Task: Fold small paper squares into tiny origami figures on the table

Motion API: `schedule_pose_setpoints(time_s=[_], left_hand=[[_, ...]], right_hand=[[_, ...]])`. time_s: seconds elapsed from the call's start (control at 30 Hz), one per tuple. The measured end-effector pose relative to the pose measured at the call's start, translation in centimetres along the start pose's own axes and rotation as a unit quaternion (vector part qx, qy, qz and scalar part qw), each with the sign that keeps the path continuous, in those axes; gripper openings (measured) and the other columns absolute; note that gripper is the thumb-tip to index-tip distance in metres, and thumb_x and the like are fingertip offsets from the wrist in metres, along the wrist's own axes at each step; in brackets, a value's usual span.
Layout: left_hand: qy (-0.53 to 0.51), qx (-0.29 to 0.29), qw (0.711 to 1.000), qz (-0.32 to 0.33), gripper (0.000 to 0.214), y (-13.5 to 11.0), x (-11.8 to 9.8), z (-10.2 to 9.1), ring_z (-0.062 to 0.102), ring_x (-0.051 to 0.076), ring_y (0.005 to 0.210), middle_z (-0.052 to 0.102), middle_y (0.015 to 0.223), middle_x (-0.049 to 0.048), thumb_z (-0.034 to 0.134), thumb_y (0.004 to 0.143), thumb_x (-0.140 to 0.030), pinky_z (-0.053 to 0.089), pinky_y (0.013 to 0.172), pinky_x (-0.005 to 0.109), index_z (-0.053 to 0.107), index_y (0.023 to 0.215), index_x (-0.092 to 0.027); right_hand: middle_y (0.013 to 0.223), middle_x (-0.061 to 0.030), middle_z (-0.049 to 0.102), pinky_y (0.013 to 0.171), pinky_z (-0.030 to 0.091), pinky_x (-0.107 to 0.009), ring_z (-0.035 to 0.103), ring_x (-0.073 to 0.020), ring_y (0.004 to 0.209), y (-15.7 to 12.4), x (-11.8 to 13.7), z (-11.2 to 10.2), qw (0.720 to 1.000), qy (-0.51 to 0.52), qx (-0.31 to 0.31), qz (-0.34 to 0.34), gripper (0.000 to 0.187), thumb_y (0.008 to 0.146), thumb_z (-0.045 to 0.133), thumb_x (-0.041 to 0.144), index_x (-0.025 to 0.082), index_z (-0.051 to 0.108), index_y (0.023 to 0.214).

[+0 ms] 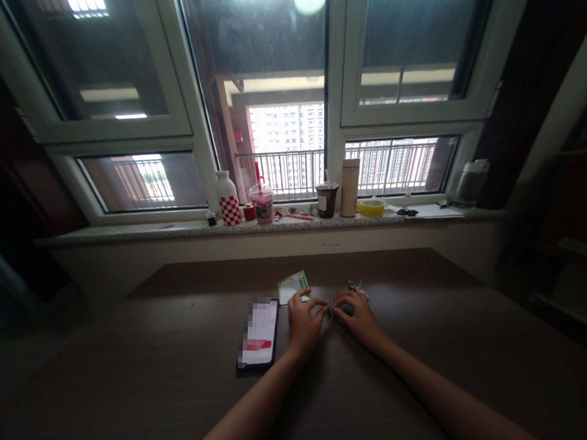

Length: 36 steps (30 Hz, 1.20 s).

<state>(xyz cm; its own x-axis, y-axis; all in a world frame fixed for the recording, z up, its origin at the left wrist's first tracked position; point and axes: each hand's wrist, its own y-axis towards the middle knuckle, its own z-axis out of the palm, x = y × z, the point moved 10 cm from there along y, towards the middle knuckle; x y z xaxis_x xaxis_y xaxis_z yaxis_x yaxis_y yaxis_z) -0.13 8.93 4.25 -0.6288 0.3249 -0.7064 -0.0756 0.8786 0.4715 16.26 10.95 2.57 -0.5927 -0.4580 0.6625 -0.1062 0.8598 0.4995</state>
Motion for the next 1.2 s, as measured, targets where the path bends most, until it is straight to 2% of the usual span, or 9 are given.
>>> schedule_pose_setpoints(time_s=[0.17, 0.33, 0.53, 0.73, 1.0, 1.2], left_hand=[[-0.002, 0.007, 1.000, -0.002, 0.010, -0.1, 0.2, 0.2, 0.045, 0.027, 0.119, 0.054, 0.119, 0.0053, 0.070, 0.078, -0.021, 0.035, 0.106, 0.045, 0.077, 0.083, -0.028], [0.004, 0.018, 1.000, -0.010, 0.008, -0.1, 0.5, 0.5, 0.046, 0.027, 0.118, 0.055, 0.119, 0.0056, 0.072, 0.076, -0.022, 0.034, 0.106, 0.045, 0.077, 0.080, -0.027], [0.015, 0.029, 0.999, -0.016, 0.007, -0.1, 0.4, 0.6, 0.046, 0.027, 0.120, 0.056, 0.121, 0.0051, 0.075, 0.074, -0.023, 0.033, 0.106, 0.045, 0.076, 0.079, -0.027], [0.035, 0.045, 0.998, -0.012, 0.005, -0.3, 0.1, 0.8, 0.045, 0.027, 0.120, 0.056, 0.121, 0.0045, 0.077, 0.072, -0.030, 0.033, 0.106, 0.045, 0.076, 0.077, -0.029], [0.058, 0.058, 0.996, -0.025, 0.005, -0.4, 0.1, 0.9, 0.044, 0.029, 0.121, 0.057, 0.121, 0.0064, 0.074, 0.074, -0.028, 0.032, 0.106, 0.045, 0.077, 0.077, -0.027], [0.059, 0.043, 0.997, -0.026, 0.007, -0.3, 0.6, 0.9, 0.044, 0.029, 0.121, 0.056, 0.121, 0.0072, 0.070, 0.076, -0.026, 0.032, 0.106, 0.044, 0.077, 0.079, -0.025]], right_hand=[[0.094, -0.0047, 0.071, 0.094, 0.041, -0.040, 0.061, -0.0238, 0.099, 0.0, -0.1, 1.1, 0.998, 0.031, 0.045, -0.008, 0.009, 0.077, 0.066, 0.031, 0.022, 0.068, 0.075], [0.093, -0.0055, 0.072, 0.091, 0.045, -0.039, 0.063, -0.0247, 0.096, 0.1, -0.4, 0.9, 0.998, 0.053, 0.040, -0.007, 0.014, 0.071, 0.070, 0.025, 0.022, 0.072, 0.085], [0.089, -0.0061, 0.074, 0.088, 0.047, -0.039, 0.065, -0.0246, 0.092, 0.1, -0.4, 0.8, 0.995, 0.085, 0.049, 0.009, 0.014, 0.075, 0.067, 0.028, 0.021, 0.074, 0.084], [0.093, -0.0059, 0.073, 0.093, 0.045, -0.042, 0.063, -0.0257, 0.097, 0.0, -1.1, 0.0, 0.999, 0.035, 0.004, 0.032, 0.015, 0.073, 0.065, 0.027, 0.022, 0.073, 0.084], [0.093, -0.0075, 0.073, 0.092, 0.045, -0.043, 0.063, -0.0275, 0.097, -0.2, -1.6, 0.5, 0.998, -0.022, 0.024, 0.054, 0.022, 0.070, 0.058, 0.015, 0.022, 0.075, 0.083], [0.086, -0.0068, 0.074, 0.087, 0.047, -0.039, 0.064, -0.0255, 0.090, 0.0, -0.8, 0.3, 0.999, 0.016, 0.027, 0.039, 0.016, 0.073, 0.059, 0.020, 0.020, 0.074, 0.079]])
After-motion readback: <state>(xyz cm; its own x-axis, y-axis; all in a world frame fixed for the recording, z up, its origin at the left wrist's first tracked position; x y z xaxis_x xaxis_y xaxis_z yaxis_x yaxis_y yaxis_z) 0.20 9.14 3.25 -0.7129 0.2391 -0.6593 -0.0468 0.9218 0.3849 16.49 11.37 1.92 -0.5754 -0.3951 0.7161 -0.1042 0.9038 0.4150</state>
